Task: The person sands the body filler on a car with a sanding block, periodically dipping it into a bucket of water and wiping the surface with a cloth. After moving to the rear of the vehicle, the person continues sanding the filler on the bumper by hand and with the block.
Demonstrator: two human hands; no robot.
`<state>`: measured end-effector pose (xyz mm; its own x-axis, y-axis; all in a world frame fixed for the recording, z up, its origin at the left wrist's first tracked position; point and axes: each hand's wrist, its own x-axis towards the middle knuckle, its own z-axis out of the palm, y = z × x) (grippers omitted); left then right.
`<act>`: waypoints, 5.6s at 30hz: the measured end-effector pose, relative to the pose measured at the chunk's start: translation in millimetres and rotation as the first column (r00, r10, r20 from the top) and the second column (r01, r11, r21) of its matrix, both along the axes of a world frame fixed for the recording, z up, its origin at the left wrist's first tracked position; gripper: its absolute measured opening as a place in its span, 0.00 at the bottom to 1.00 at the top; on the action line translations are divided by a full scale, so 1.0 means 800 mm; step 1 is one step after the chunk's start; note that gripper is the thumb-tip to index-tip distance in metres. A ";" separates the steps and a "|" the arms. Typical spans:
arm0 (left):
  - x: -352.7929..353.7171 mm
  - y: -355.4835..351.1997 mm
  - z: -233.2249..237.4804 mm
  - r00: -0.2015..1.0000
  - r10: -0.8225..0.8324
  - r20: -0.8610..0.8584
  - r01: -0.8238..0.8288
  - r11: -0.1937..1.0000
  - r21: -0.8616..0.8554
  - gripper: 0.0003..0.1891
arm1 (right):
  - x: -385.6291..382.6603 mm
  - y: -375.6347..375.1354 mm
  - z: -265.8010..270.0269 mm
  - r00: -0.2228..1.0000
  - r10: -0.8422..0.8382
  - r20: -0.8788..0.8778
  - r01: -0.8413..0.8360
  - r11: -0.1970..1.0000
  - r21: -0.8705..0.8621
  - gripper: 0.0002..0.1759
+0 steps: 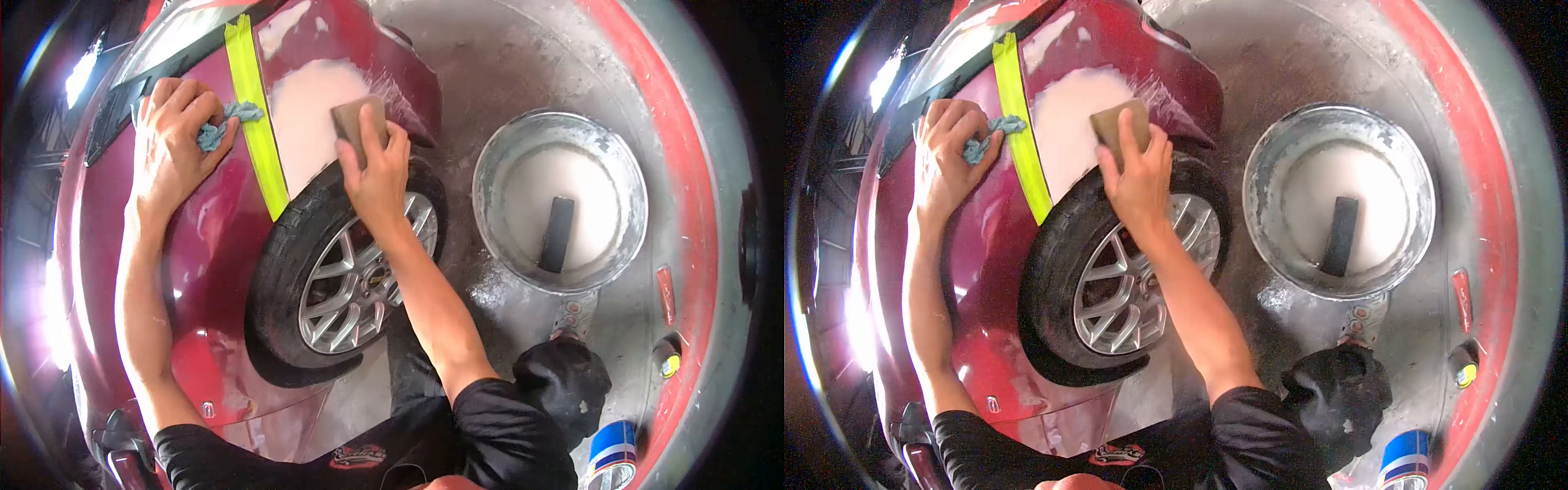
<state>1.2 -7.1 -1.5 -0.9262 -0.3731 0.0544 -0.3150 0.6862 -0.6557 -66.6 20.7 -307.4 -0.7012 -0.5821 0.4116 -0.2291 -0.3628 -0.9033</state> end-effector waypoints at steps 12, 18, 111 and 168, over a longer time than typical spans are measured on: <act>0.002 -0.001 0.004 1.000 -0.012 0.007 0.012 1.000 -0.005 0.11 | 0.009 0.038 0.062 0.994 0.057 -0.095 -0.055 0.998 0.026 0.39; 0.008 -0.002 0.001 1.000 -0.007 0.014 0.007 1.000 -0.017 0.12 | -0.038 -0.038 0.062 0.995 -0.042 -0.091 0.053 0.992 0.115 0.32; -0.004 0.002 -0.001 1.000 0.012 -0.005 -0.012 1.000 0.016 0.13 | 0.021 0.052 0.019 0.995 0.099 0.031 -0.100 0.993 0.055 0.38; 0.007 -0.006 0.002 0.998 -0.058 0.012 0.059 0.998 -0.035 0.11 | 0.017 0.034 0.108 0.998 0.019 -0.054 -0.012 0.990 0.142 0.37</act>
<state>6.4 -12.2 0.4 -0.9470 -0.3162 0.0564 -0.2676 0.6797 -0.6829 -53.3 47.6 -221.3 -0.6703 -0.6477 0.3621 -0.2749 -0.2365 -0.9319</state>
